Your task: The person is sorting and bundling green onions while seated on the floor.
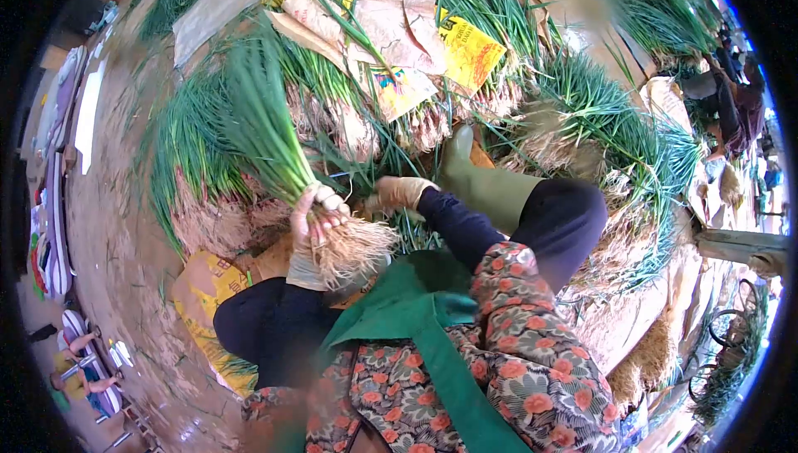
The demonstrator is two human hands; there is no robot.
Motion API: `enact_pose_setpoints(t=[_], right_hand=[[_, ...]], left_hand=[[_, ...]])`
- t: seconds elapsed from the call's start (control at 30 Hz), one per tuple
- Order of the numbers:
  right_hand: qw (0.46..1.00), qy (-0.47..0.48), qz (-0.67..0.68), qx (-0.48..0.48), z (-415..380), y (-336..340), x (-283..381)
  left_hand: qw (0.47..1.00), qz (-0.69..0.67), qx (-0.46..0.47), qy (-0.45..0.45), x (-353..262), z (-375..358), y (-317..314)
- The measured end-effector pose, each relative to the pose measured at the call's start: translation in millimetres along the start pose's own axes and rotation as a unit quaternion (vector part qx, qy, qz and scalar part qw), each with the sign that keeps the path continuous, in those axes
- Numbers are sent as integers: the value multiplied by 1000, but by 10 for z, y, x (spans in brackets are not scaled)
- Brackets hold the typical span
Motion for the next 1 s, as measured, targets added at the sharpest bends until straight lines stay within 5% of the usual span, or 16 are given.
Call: enact_pose_setpoints(t=[0.07,0.1,0.17,0.2,0.27,0.3,0.37,0.43,0.57,0.6,0.7,0.73,0.77,0.83,0.87,1.0], right_hand=[[981,104,-47,156,-311,219,225],[931,268,-220,-113,-49,665,168],[854,208,-164,-448,-155,1661,222],[872,0,52,-487,-429,2252,195],[792,-33,83,-603,-264,2486,-111],[837,-67,48,-541,-90,2492,-175],[888,-109,-31,-446,83,2425,-125],[895,-10,59,-442,-19,2134,163],[881,229,-81,-406,-962,960,994],[951,167,-140,-220,-1092,700,1152],[949,291,-42,-112,-1236,578,1155],[966,257,18,-32,-885,434,792],[960,177,214,24,-783,544,695],[816,22,567,107,-652,534,561],[744,36,647,163,-699,529,876],[704,23,710,5,-309,438,911]], left_hand=[[998,5,32,62,-44,-20,-14],[995,-42,-75,-55,-130,-8,17],[998,-45,-44,-5,-91,44,230],[999,-31,-1,27,-88,68,405],[993,82,-80,18,-121,62,339],[983,-57,-176,-5,10,71,372],[985,74,-155,-5,-36,125,616],[973,170,-152,27,-66,118,731],[948,254,-179,60,-105,99,843],[948,247,-187,79,-82,113,895],[955,233,-174,55,4,115,841],[950,256,-176,28,18,103,842],[954,220,-204,15,64,63,604],[965,220,-123,78,122,114,811],[966,220,-81,111,183,146,885],[954,238,-165,77,197,21,942]])
Point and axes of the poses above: each hand's wrist, its own z-axis towards the middle knuckle, its own y-axis out of the back of the hand, x = y × z, the point moved 8 cm from there along z, towards the middle knuckle, and after that the axes turned 11 degrees about -y, right-handed, at the moved point
